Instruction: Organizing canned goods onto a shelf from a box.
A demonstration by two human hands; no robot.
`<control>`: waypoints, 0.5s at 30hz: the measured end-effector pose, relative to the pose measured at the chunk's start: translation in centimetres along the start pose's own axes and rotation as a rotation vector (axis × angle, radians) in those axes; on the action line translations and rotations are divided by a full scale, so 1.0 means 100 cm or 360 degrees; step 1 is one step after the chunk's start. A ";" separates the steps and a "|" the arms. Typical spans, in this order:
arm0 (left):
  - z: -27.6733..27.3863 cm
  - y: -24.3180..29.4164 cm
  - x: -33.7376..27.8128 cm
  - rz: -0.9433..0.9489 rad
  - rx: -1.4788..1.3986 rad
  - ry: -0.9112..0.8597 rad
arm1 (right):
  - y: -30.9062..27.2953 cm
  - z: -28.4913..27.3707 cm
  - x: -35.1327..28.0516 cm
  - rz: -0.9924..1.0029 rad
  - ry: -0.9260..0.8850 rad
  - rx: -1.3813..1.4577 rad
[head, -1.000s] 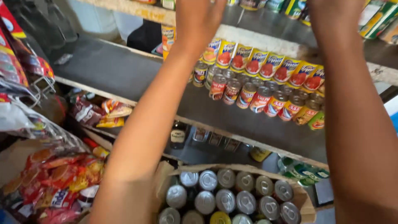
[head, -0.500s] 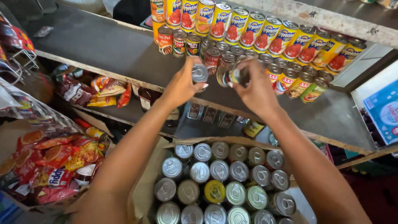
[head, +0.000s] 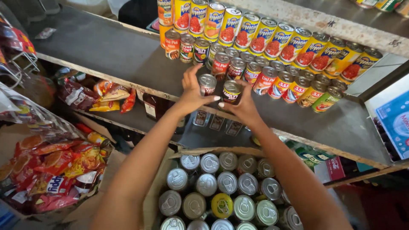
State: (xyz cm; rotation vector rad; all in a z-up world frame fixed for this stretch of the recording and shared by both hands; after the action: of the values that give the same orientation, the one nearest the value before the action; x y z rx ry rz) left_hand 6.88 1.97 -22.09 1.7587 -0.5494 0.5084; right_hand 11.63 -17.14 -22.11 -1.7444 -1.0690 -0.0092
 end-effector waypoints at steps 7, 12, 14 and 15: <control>-0.009 -0.004 -0.004 -0.0370 0.0216 0.0122 | 0.014 -0.001 -0.005 0.0128 -0.0018 0.0202; -0.005 -0.013 -0.011 -0.0322 0.0158 -0.0066 | 0.037 0.003 -0.008 0.0233 -0.0188 0.0355; -0.007 -0.017 -0.014 -0.0426 0.0171 0.0076 | 0.048 0.001 -0.010 0.0341 -0.0177 0.0181; -0.006 -0.020 -0.013 -0.0428 0.0169 0.0074 | 0.049 0.001 -0.008 0.0345 -0.0175 0.0182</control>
State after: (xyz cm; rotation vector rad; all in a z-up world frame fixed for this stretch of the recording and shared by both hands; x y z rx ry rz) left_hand 6.97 3.15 -24.24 1.8820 -0.2510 0.3936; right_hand 14.25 -17.90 -26.21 -1.7640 -0.9348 0.2810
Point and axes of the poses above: each hand's wrist, its own x-axis towards the middle knuckle, its own z-axis out of the palm, y = z × x, the point moved 8 cm from there along x, towards the middle knuckle, and after that the axes turned 9 degrees about -y, right-handed, at the moved point
